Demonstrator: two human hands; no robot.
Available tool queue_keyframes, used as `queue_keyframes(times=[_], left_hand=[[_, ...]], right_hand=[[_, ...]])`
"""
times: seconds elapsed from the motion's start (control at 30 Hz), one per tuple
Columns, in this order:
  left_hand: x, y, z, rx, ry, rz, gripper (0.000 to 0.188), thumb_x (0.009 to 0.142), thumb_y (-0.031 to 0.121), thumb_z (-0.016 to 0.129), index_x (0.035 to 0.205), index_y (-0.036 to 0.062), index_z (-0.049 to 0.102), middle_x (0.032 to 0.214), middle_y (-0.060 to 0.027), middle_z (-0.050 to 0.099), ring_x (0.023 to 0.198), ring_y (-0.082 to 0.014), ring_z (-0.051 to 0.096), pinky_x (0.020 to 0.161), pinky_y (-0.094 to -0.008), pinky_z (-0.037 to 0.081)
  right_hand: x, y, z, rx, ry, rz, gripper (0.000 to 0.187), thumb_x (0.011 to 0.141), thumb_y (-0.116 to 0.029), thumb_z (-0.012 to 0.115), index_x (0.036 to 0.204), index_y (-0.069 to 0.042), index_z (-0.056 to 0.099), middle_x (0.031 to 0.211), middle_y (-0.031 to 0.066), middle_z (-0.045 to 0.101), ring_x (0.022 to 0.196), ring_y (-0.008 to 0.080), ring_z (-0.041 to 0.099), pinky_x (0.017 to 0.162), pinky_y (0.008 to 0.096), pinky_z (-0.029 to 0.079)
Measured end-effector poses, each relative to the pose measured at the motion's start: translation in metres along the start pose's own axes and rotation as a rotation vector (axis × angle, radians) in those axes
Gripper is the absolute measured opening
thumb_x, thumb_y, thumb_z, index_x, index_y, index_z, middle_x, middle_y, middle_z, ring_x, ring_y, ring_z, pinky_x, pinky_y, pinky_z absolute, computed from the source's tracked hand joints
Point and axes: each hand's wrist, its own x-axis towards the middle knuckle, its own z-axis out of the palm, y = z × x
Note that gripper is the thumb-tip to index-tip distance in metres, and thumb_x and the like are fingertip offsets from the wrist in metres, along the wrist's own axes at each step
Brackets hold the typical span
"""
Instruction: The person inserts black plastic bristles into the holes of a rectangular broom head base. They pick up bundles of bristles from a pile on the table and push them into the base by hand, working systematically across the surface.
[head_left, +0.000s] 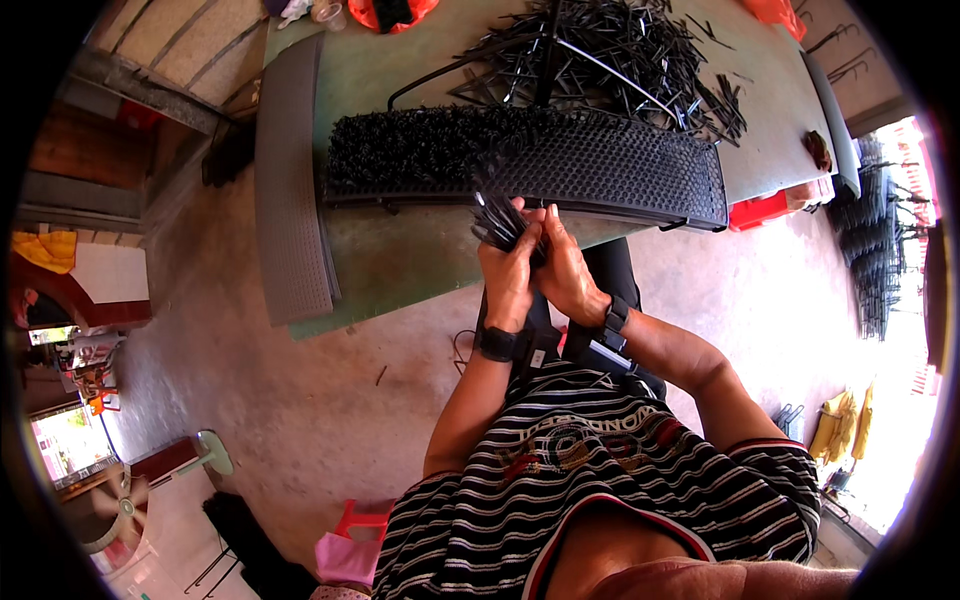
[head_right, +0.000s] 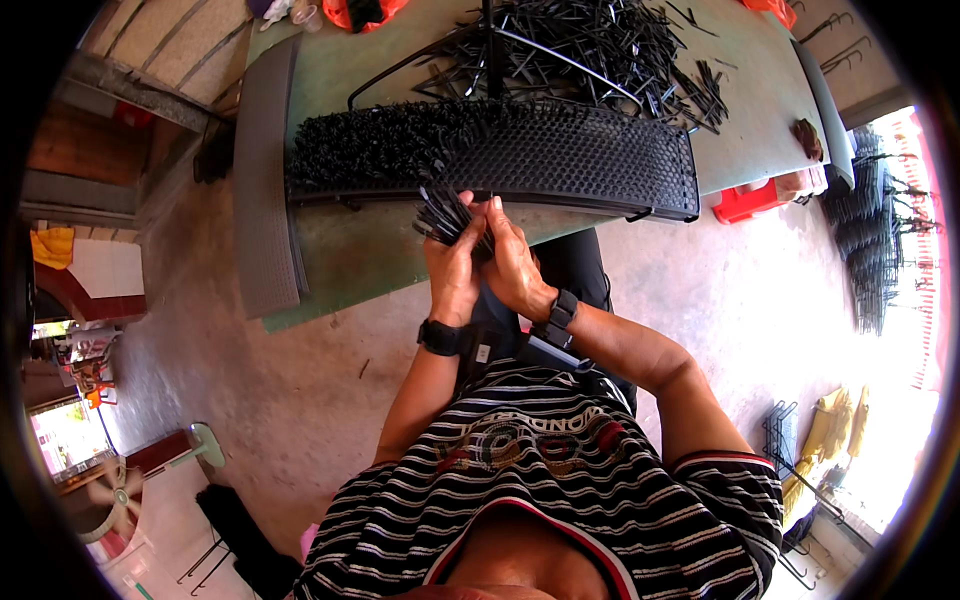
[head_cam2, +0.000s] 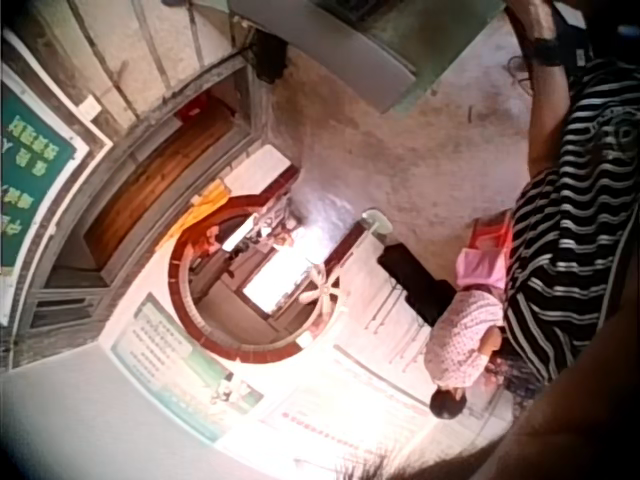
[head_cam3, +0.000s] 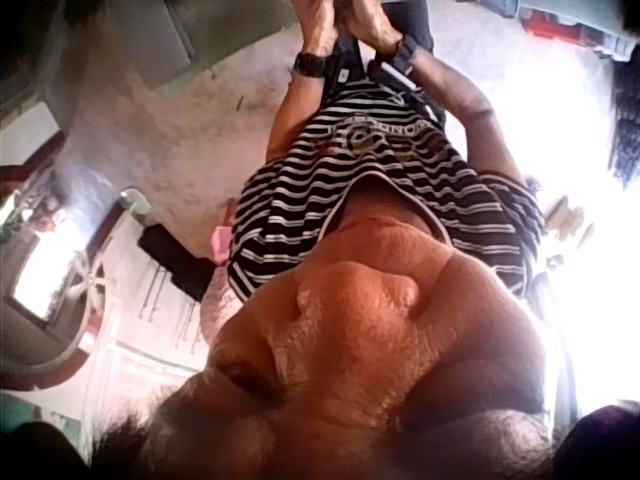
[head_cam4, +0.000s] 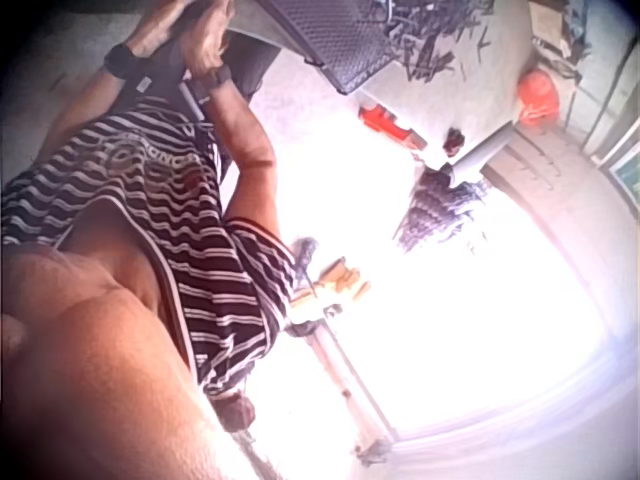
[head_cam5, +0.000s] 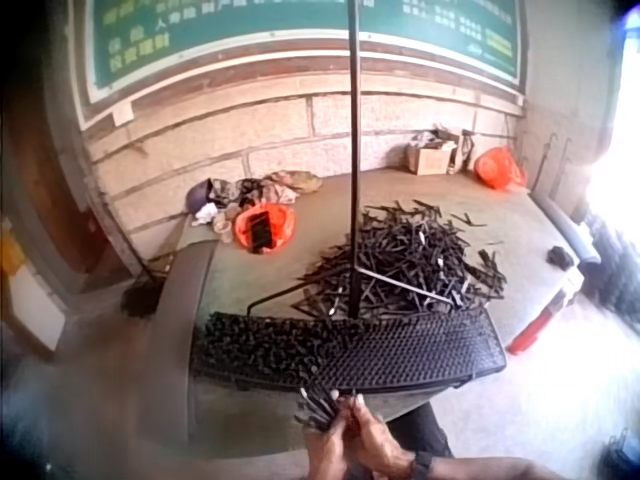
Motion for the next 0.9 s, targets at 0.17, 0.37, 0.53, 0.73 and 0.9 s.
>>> queue_keyframes(times=[0.17, 0.37, 0.53, 0.73, 0.9], left_hand=[[0.003, -0.005, -0.016, -0.156, 0.063, -0.073, 0.024, 0.081, -0.003, 0.063, 0.104, -0.0014, 0.061, 0.091, -0.0070, 0.064, 0.077, -0.0131, 0.060, 0.070, -0.0259, 0.049], [0.001, 0.018, -0.030, 0.026, -0.060, -0.243, 0.018, 0.079, 0.002, 0.067, 0.096, 0.0008, 0.062, 0.080, -0.0074, 0.065, 0.054, -0.0158, 0.058, 0.046, -0.0266, 0.046], [-0.004, 0.029, -0.022, -0.022, -0.034, -0.280, 0.020, 0.077, 0.002, 0.069, 0.096, 0.0018, 0.063, 0.080, -0.0090, 0.066, 0.057, -0.0173, 0.061, 0.047, -0.0267, 0.048], [-0.002, 0.025, -0.024, 0.001, 0.001, -0.265, 0.020, 0.076, 0.003, 0.070, 0.095, 0.0005, 0.063, 0.082, -0.0108, 0.067, 0.061, -0.0190, 0.064, 0.048, -0.0276, 0.051], [0.000, 0.025, -0.020, 0.002, 0.031, -0.246, 0.020, 0.076, 0.002, 0.070, 0.094, -0.0011, 0.062, 0.082, -0.0120, 0.067, 0.061, -0.0199, 0.065, 0.048, -0.0291, 0.052]], right_hand=[[-0.007, -0.060, 0.000, -0.162, -0.226, 0.189, 0.046, 0.097, -0.040, 0.038, 0.112, 0.001, 0.055, 0.097, 0.0074, 0.060, 0.087, 0.0131, 0.055, 0.072, 0.0265, 0.046], [0.019, -0.089, -0.004, -0.595, -0.231, 0.029, 0.029, 0.087, -0.023, 0.060, 0.095, 0.004, 0.066, 0.065, 0.0019, 0.059, 0.055, 0.0070, 0.050, 0.046, 0.0228, 0.040], [0.026, -0.092, -0.004, -0.498, -0.181, 0.093, 0.024, 0.085, -0.018, 0.063, 0.093, 0.004, 0.066, 0.062, 0.0009, 0.058, 0.049, 0.0057, 0.048, 0.042, 0.0216, 0.037], [0.026, -0.096, 0.002, -0.385, -0.139, 0.062, 0.020, 0.085, -0.015, 0.063, 0.086, 0.005, 0.064, 0.063, 0.0031, 0.060, 0.051, 0.0065, 0.054, 0.041, 0.0199, 0.040], [0.034, -0.105, 0.006, -0.317, -0.039, -0.058, 0.015, 0.086, -0.011, 0.061, 0.090, 0.004, 0.061, 0.066, 0.0056, 0.063, 0.054, 0.0097, 0.060, 0.045, 0.0205, 0.046]])
